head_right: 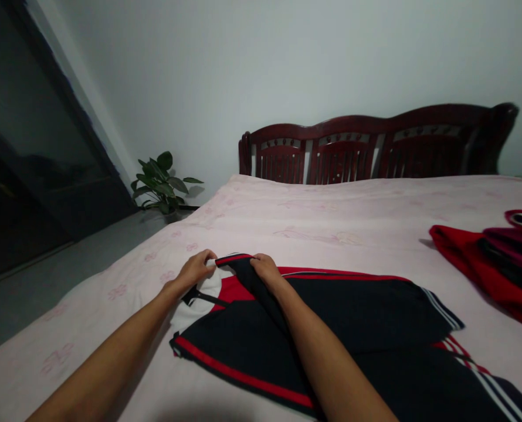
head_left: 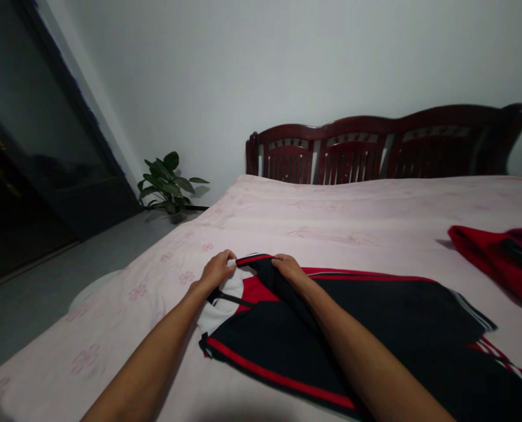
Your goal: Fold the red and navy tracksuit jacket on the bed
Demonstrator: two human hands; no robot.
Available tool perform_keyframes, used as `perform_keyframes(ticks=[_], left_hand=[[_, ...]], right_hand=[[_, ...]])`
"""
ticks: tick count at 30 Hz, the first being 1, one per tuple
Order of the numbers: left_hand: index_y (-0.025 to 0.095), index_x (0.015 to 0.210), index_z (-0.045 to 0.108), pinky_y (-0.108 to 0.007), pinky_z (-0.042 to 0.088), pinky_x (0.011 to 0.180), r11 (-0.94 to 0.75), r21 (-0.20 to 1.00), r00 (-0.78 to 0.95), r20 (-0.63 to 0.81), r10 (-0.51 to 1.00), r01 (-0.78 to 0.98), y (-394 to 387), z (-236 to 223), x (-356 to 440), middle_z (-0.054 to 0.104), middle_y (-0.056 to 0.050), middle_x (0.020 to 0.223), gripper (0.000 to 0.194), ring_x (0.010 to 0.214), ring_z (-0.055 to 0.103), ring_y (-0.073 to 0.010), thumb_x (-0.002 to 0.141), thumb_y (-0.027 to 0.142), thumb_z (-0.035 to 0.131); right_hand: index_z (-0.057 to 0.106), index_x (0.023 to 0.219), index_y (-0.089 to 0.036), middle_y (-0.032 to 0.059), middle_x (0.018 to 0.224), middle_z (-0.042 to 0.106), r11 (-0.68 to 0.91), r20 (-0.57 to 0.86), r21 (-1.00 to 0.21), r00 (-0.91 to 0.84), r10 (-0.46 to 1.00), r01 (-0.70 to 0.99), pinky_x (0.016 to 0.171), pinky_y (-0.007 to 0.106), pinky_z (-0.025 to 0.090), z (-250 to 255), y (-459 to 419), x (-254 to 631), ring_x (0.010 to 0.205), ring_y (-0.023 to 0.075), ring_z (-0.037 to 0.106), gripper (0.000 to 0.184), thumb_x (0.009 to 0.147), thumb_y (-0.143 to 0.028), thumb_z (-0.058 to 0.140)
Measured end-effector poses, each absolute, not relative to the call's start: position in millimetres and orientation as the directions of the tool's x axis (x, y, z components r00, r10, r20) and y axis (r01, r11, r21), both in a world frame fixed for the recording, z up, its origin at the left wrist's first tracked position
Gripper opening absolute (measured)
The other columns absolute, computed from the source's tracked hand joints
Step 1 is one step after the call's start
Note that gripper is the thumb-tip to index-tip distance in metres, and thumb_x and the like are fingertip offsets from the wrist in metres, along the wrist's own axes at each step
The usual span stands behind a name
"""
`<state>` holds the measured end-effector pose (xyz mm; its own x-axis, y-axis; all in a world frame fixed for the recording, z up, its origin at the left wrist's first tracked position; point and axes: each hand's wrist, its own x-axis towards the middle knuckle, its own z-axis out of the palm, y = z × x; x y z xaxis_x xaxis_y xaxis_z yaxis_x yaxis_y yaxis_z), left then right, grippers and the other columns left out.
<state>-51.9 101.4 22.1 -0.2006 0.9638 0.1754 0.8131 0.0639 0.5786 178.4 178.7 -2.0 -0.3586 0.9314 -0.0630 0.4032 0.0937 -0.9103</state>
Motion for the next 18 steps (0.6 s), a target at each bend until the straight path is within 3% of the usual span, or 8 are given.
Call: perform_keyframes(ticks=[7,11,15,18], left_hand=[[0.023,0.089,0.063,-0.023,0.038,0.062,0.12,0.539,-0.246,0.169,0.954,0.834,91,16,-66,0.069,0.003,0.082,0.013,0.075,0.06,-0.0139,0.077,0.018,0.06],[0.023,0.089,0.063,-0.023,0.039,0.062,0.157,0.517,-0.275,0.16,0.948,0.841,92,13,-68,0.069,0.002,0.081,0.012,0.074,0.061,-0.0145,0.078,0.019,0.06],[0.023,0.093,0.064,-0.025,0.041,0.066,0.152,0.472,-0.274,0.203,0.94,0.869,88,19,-65,0.07,0.0,0.086,0.019,0.079,0.062,-0.0167,0.077,0.014,0.058],[0.023,0.099,0.064,-0.028,0.044,0.079,0.092,0.43,-0.221,0.262,0.939,0.898,83,26,-56,0.068,-0.003,0.099,0.028,0.095,0.061,-0.0194,0.077,0.01,0.055]], right_hand=[[0.064,0.07,-0.018,-0.0008,0.06,0.061,0.068,-0.092,-0.902,-0.343,0.935,0.427,0.057,0.023,0.038,-4,188,176,0.062,0.0137,0.056,0.012,0.076,-0.02,0.054],[0.065,0.073,-0.017,-0.0008,0.058,0.061,0.056,-0.12,-0.905,-0.379,0.918,0.421,0.055,0.024,0.039,-2,184,176,0.058,0.0139,0.055,0.014,0.079,-0.023,0.054],[0.069,0.091,-0.017,0.0021,0.077,0.071,0.091,-0.088,-0.925,-0.442,0.893,0.368,0.064,0.026,0.047,5,172,184,0.071,0.0163,0.063,0.022,0.082,-0.032,0.057],[0.068,0.105,-0.018,0.0041,0.097,0.074,0.152,-0.039,-0.927,-0.489,0.871,0.344,0.077,0.029,0.051,9,162,193,0.087,0.0195,0.066,0.036,0.074,-0.034,0.069]])
